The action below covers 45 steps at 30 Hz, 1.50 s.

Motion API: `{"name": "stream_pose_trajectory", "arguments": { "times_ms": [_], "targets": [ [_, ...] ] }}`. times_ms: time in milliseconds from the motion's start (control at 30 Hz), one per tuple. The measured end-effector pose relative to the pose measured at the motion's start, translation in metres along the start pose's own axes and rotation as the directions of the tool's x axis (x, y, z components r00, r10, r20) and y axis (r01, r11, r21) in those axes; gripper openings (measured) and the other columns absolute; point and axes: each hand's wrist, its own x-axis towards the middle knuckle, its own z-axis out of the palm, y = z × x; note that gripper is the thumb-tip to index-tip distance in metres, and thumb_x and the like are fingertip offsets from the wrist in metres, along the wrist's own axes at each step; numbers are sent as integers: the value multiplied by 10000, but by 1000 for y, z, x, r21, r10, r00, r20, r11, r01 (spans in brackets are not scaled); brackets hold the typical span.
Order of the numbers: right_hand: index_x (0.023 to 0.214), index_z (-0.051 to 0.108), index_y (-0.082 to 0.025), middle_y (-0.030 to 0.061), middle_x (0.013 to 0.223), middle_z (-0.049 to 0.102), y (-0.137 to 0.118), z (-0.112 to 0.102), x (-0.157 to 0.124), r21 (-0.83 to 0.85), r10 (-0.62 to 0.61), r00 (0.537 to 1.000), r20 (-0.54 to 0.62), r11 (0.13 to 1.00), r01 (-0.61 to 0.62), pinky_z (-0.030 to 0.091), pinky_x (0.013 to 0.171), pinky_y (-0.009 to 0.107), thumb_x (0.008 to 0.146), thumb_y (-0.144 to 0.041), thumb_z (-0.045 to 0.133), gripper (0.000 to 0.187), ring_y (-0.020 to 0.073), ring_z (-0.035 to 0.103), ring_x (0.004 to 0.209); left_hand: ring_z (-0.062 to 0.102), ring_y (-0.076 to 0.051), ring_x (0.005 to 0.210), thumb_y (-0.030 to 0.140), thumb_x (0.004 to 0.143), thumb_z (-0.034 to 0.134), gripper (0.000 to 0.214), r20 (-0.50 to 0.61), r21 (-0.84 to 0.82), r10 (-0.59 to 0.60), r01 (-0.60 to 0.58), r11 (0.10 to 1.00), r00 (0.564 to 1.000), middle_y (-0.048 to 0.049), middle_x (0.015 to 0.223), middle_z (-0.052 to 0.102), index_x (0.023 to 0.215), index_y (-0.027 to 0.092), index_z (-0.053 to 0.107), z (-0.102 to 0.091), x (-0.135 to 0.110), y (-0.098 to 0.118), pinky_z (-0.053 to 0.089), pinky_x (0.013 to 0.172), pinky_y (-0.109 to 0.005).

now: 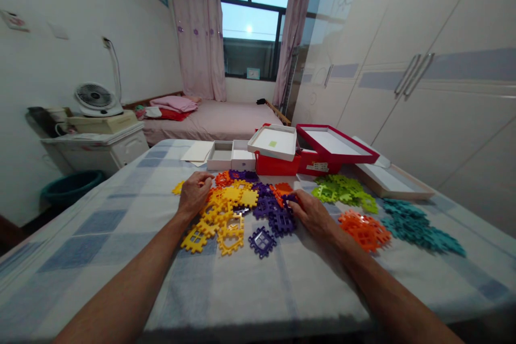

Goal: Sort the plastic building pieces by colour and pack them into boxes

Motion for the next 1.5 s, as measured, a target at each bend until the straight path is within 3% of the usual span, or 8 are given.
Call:
{"name": "stream_pose_trajectory", "arguments": {
  "times_ms": [167,300,500,733,900,1067,1333,1500],
  "targets": [
    [981,569,-200,55,918,631,-19,-2,2,-13,-40,994,-100,999,39,420,742,312,911,-390,393,269,187,582,828,641,-194,878,293,754,445,275,14,-8,-9,9,1000,1000,-76,931,687,798,177,690,1,0,0,514,815,-302],
    [964,573,-193,40,852,633,-16,-16,19,178,143,975,-171,978,-112,433,710,303,845,-303,400,236,171,574,759,640,-198,876,293,766,436,281,36,-2,-4,4,1000,999,-78,932,687,805,178,689,1,-1,1,513,814,-312],
    [891,593,-150,35,776,619,9,-15,48,497,143,978,152,844,-201,441,641,286,716,-309,520,247,157,555,683,639,-191,882,293,767,445,261,37,1,-9,8,1000,999,-62,929,687,797,196,685,1,-1,-1,512,829,-309],
    [803,609,-163,47,825,617,20,4,57,135,150,989,7,979,-150,419,720,290,755,-311,546,169,177,554,791,644,-195,889,298,759,452,259,46,-6,-6,6,1000,999,-63,916,689,784,197,689,3,0,-2,520,818,-309],
    [843,580,-182,19,797,600,22,0,56,106,150,986,78,982,-158,415,677,281,799,-359,531,188,164,548,740,645,-198,891,297,762,445,266,57,3,-12,12,1000,998,-70,935,687,794,189,685,2,-1,-2,520,819,-311],
    [831,593,-171,34,834,550,20,4,57,66,86,996,-25,994,-85,427,747,311,742,-283,600,143,183,530,809,647,-192,874,306,756,454,265,51,11,-21,20,1000,998,-68,934,690,793,188,688,2,-1,-2,519,814,-295],
    [1340,421,-217,83,1125,545,11,24,47,92,-77,991,-109,992,87,402,929,366,759,-137,523,596,201,520,1020,639,-200,902,314,752,427,303,63,32,-13,11,999,998,-85,947,686,809,168,685,3,0,-6,508,847,-309],
    [1273,485,-145,128,1237,555,8,24,48,125,-53,991,-126,990,69,385,974,382,757,-148,499,516,224,521,1115,640,-204,908,332,747,423,311,66,51,-3,0,999,998,-83,950,686,807,173,683,2,1,-5,506,853,-306]
  ]
}}
